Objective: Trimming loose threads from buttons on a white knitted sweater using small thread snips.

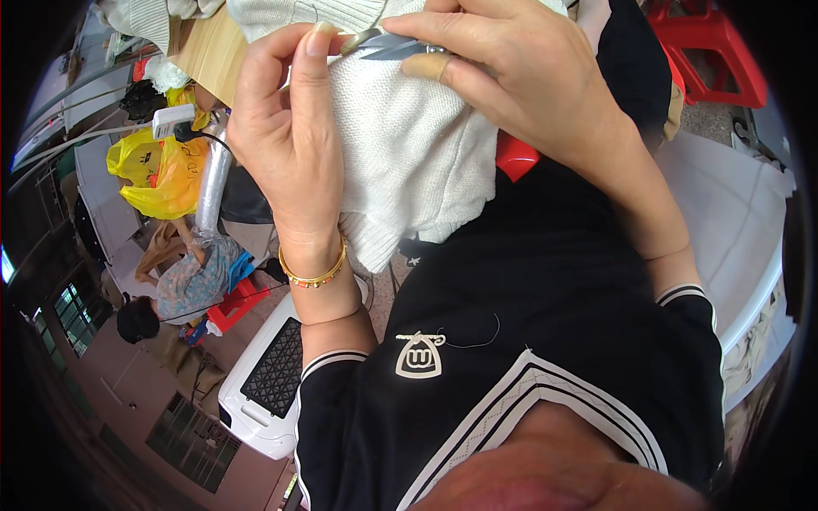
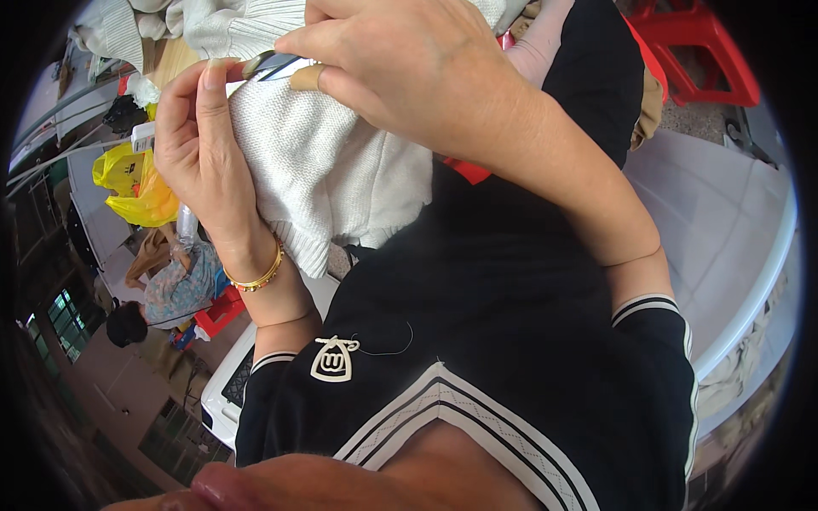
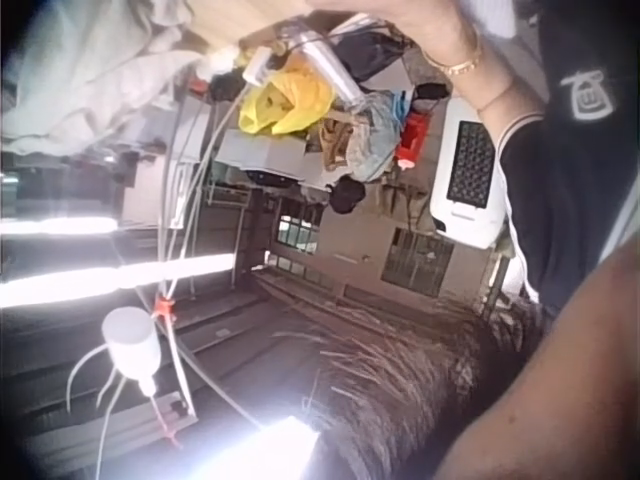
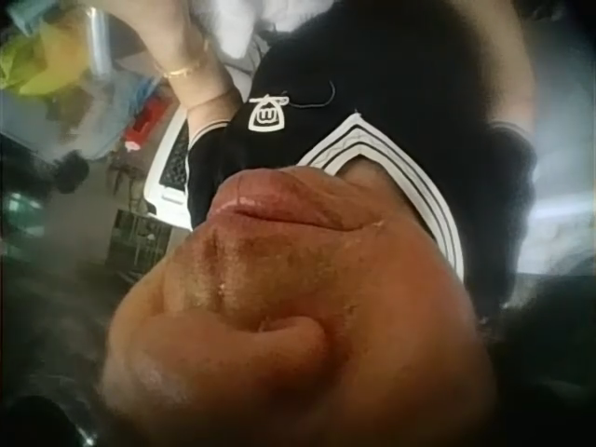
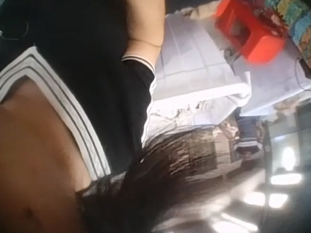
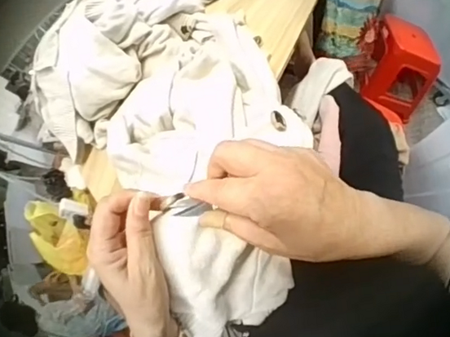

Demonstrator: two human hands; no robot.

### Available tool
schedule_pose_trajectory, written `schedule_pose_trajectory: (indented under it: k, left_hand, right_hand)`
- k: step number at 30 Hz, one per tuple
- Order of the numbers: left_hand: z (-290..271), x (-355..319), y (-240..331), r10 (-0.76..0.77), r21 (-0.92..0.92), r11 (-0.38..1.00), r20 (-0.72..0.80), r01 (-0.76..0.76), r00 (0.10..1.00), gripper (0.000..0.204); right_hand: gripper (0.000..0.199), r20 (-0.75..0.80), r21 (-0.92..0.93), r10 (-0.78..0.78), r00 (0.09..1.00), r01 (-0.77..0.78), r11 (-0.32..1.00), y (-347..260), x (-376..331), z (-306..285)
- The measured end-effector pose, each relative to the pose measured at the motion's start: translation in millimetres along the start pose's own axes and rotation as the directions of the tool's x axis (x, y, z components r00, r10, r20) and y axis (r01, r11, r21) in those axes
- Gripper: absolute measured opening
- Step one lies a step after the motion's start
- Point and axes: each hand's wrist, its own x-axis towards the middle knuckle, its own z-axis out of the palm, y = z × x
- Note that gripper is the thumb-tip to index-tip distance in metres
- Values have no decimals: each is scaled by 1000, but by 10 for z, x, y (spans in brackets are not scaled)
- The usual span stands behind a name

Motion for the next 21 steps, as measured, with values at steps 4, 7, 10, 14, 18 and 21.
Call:
schedule_pose_trajectory:
  k: [4,7,10,14,18,21]
  left_hand:
    - [10,12,-6,-14,-49,999,10,15,1000,13]
    - [-13,4,-3,-26,-37,999,4,26,1000,13]
    - [42,21,19,-39,-60,997,20,41,999,14]
    - [-21,25,-85,-31,-21,999,0,31,1000,16]
    - [4,18,-108,-24,-52,998,-4,24,1000,16]
    - [-16,15,-84,-55,-31,998,11,55,998,17]
  right_hand:
    - [31,57,-19,-71,996,72,997,55,85,-97]
    - [31,361,28,303,882,-335,942,-208,357,-347]
    - [30,67,-43,-50,996,53,998,53,156,-158]
    - [29,347,-120,135,928,-99,988,-116,309,-319]
    - [27,376,-104,111,920,-77,992,-108,416,-382]
    - [26,437,-80,99,894,-71,994,-96,517,-395]
